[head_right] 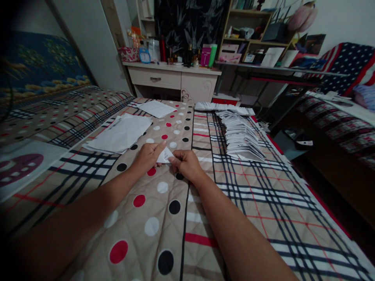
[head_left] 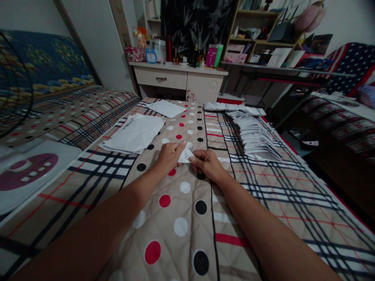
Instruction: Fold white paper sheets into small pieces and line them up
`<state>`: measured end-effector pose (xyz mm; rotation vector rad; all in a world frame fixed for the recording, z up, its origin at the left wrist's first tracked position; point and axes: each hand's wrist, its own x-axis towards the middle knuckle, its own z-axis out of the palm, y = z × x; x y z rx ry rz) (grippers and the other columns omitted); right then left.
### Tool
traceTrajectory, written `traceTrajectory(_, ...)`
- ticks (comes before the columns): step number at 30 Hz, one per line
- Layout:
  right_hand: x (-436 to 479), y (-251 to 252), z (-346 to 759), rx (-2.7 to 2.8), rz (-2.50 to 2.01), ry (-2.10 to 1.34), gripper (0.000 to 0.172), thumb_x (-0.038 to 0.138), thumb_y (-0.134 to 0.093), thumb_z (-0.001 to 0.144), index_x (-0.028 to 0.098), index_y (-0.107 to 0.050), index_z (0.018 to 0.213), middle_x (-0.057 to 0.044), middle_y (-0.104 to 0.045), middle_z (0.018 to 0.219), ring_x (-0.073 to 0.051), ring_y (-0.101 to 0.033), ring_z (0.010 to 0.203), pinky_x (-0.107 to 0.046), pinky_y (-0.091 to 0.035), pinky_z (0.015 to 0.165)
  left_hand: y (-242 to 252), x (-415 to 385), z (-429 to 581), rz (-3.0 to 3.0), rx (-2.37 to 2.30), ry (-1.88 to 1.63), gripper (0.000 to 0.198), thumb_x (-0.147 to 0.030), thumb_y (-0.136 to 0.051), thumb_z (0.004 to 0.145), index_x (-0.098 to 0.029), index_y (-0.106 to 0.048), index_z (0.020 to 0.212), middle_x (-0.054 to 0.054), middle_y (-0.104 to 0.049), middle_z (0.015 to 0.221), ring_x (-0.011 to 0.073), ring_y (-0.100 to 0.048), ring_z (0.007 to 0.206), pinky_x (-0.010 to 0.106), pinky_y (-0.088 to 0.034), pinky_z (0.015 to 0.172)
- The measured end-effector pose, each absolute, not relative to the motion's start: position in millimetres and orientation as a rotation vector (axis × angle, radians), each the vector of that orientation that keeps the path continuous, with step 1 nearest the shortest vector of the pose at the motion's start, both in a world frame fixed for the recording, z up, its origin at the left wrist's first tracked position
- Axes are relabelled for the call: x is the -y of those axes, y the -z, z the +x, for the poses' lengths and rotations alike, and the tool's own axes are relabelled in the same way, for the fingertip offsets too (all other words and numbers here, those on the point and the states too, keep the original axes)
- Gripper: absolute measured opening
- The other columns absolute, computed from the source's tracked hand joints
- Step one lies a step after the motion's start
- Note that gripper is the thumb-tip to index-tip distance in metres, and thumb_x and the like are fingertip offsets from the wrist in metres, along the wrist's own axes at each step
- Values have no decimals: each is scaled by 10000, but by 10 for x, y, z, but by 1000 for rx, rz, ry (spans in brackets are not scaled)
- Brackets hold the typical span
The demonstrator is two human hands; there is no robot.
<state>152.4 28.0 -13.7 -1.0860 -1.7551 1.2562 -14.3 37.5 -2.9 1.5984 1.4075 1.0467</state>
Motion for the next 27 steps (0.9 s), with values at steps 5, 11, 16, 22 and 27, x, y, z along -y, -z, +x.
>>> traceTrajectory(5, -275, 98, 1486, 1502, -1107, -1305, 302, 394, -573, 808, 185, -518, 597, 25, -544, 479, -77, -419, 379, -199, -288, 386, 86, -447, -210, 1568, -1299, -1150, 422, -501, -482, 905, -131, -647, 788, -6, -569, 489, 85, -462, 354, 192, -338, 350)
traceTrajectory(11, -319, 96, 1514, 1283, -1070, -1260, 290, 392, -604, 782, 185, -518, 599, 25, -555, 496, -72, -422, 372, -204, -304, 388, 112, -494, -218, 1543, -1131, -1242, 468, -336, -704, 748, -133, -622, 1161, 62, -716, 874, 88, -602, 536, 184, -454, 481)
traceTrajectory(16, -323, 88, 1532, 1245, -1051, -1308, 268, 372, -591, 788, 193, -508, 607, 34, -528, 459, -76, -401, 356, -208, -276, 375, 94, -484, -192, 1633, -1074, -1274, 485, -234, -752, 672, -119, -644, 1131, 118, -701, 1123, 189, -685, 888, 270, -546, 759)
traceTrajectory(22, -309, 76, 1519, 1310, -1039, -1388, 239, 365, -589, 778, 188, -528, 629, 38, -534, 451, -80, -402, 356, -204, -281, 377, 108, -489, -210, 1581, -1058, -1269, 480, -228, -732, 694, -123, -643, 1153, 118, -700, 1131, 192, -678, 903, 285, -547, 776)
traceTrajectory(27, -301, 56, 1534, 1314, -1017, -1444, 256, 354, -592, 770, 187, -520, 590, 32, -523, 434, -81, -396, 358, -206, -281, 380, 100, -480, -207, 1566, -1020, -1234, 477, -213, -707, 703, -136, -638, 1169, 113, -687, 1167, 207, -664, 986, 278, -543, 802)
